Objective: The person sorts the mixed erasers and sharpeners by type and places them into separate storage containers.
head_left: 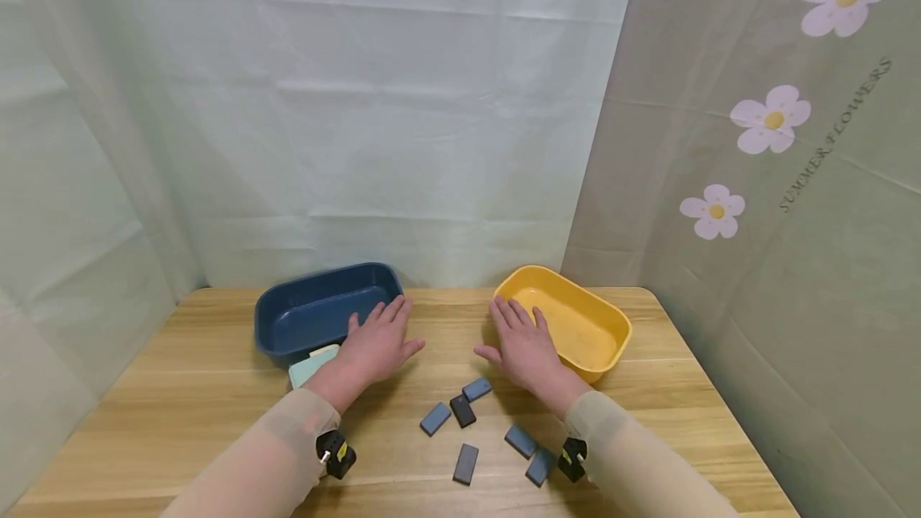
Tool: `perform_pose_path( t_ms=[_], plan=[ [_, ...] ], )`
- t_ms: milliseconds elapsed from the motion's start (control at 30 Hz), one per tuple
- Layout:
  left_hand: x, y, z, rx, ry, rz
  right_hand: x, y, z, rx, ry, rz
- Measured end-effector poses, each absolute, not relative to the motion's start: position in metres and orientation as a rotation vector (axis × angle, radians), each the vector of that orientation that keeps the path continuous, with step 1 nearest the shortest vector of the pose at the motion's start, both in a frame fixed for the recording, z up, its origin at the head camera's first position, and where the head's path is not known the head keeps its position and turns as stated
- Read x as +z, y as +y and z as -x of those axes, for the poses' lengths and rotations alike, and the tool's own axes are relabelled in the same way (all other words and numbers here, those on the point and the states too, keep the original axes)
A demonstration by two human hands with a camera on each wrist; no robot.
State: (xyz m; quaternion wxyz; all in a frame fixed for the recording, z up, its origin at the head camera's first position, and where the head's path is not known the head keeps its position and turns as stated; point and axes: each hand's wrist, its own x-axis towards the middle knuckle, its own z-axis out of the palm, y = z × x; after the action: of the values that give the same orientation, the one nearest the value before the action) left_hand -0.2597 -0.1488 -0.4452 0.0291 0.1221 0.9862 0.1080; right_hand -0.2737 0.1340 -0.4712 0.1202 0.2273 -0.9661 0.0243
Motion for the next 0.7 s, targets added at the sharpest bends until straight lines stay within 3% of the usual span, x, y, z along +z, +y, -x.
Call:
perform_pose_path(
  t_ms=[367, 700],
  plan=[
    [-0.448, -0.149, 0.262, 0.336, 3.018, -0.476, -0.471, 0.141, 0.279, 0.063, -2.816, -0.763],
    [-0.446, -0.138, 0.261, 0.296, 3.045, -0.336, -0.468, 0.127, 0.277, 0.136, -2.869, -0.589]
  ],
)
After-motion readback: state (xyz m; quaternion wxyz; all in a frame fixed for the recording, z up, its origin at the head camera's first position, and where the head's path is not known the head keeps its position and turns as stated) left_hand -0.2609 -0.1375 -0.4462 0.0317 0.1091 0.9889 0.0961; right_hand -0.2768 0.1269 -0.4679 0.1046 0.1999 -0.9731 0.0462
